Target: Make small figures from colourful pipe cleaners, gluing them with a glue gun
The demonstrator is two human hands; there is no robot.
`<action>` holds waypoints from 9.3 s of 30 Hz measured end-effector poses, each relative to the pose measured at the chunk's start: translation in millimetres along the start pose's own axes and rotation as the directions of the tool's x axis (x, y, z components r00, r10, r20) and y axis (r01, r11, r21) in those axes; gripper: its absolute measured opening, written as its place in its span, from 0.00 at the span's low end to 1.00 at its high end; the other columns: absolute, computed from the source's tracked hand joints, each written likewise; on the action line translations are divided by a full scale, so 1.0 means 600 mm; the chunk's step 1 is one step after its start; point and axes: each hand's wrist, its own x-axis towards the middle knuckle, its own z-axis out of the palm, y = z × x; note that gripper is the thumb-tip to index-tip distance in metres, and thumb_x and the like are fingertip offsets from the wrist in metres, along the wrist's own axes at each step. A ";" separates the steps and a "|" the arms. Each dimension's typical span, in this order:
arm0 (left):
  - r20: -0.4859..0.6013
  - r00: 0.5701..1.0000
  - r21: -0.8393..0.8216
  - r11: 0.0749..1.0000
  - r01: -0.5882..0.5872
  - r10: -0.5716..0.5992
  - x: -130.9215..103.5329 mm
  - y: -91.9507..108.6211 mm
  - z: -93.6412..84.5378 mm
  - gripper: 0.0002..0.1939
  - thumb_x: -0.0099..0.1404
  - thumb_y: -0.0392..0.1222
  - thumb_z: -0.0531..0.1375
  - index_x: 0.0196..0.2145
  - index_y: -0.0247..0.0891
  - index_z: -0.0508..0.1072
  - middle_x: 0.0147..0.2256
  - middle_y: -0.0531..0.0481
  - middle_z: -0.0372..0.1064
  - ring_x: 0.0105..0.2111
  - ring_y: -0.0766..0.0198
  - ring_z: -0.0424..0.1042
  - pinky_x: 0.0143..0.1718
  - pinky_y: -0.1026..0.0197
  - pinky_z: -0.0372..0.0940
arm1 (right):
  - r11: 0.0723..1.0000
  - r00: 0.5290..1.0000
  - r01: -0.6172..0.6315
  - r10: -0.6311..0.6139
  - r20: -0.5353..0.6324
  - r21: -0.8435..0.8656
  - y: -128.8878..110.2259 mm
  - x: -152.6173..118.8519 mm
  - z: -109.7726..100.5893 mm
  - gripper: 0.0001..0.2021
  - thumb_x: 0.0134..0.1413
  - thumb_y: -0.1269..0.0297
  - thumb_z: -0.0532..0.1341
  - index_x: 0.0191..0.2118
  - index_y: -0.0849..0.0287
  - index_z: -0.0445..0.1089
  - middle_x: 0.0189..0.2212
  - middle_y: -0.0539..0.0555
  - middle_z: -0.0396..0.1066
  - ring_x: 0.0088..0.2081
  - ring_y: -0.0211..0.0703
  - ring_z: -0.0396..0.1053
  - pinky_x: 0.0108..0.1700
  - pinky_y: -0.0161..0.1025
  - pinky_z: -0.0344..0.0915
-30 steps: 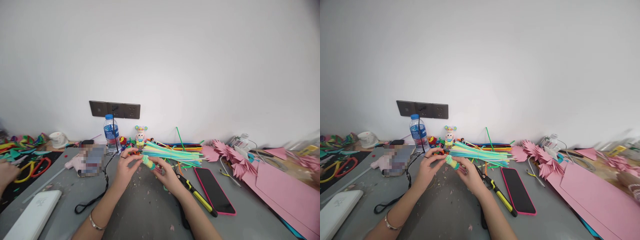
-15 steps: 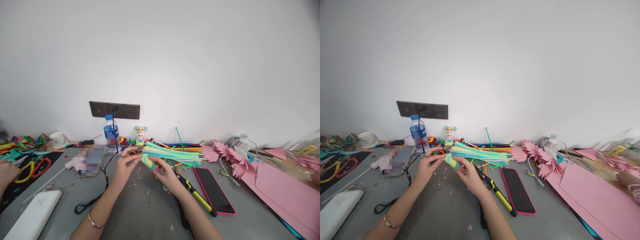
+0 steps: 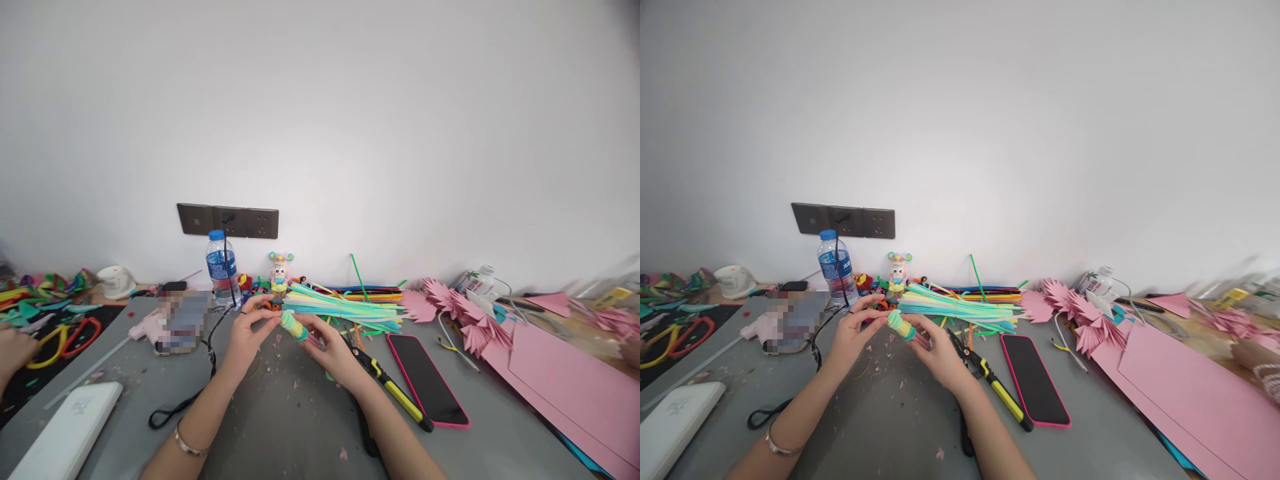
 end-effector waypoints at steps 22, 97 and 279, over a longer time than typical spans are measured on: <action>-0.106 0.987 -0.103 0.988 0.113 -0.124 -0.006 0.025 0.012 0.16 0.67 0.52 0.54 0.46 0.42 0.72 0.49 0.44 0.70 0.53 0.55 0.67 0.47 0.57 0.67 | 0.911 0.984 -0.071 0.131 -0.122 0.407 0.003 0.012 -0.001 0.18 0.56 0.50 0.61 0.46 0.55 0.64 0.41 0.56 0.74 0.25 0.36 0.62 0.31 0.37 0.62; 0.734 0.635 0.177 0.970 0.165 -0.242 -0.031 0.080 0.019 0.07 0.59 0.38 0.54 0.37 0.39 0.68 0.23 0.58 0.63 0.23 0.68 0.59 0.26 0.67 0.54 | 0.617 0.968 -0.077 -0.142 -0.206 -0.783 0.100 -0.002 -0.104 0.17 0.59 0.67 0.53 0.50 0.49 0.72 0.59 0.57 0.62 0.57 0.58 0.59 0.55 0.58 0.56; 0.260 0.965 0.245 0.965 -0.097 0.031 0.006 0.013 0.048 0.13 0.66 0.41 0.54 0.48 0.42 0.69 0.40 0.47 0.73 0.40 0.58 0.72 0.43 0.56 0.66 | 0.736 0.740 -0.671 0.671 -0.031 -0.091 -0.098 -0.144 -0.108 0.10 0.43 0.65 0.54 0.36 0.58 0.64 0.29 0.49 0.69 0.31 0.42 0.68 0.33 0.35 0.62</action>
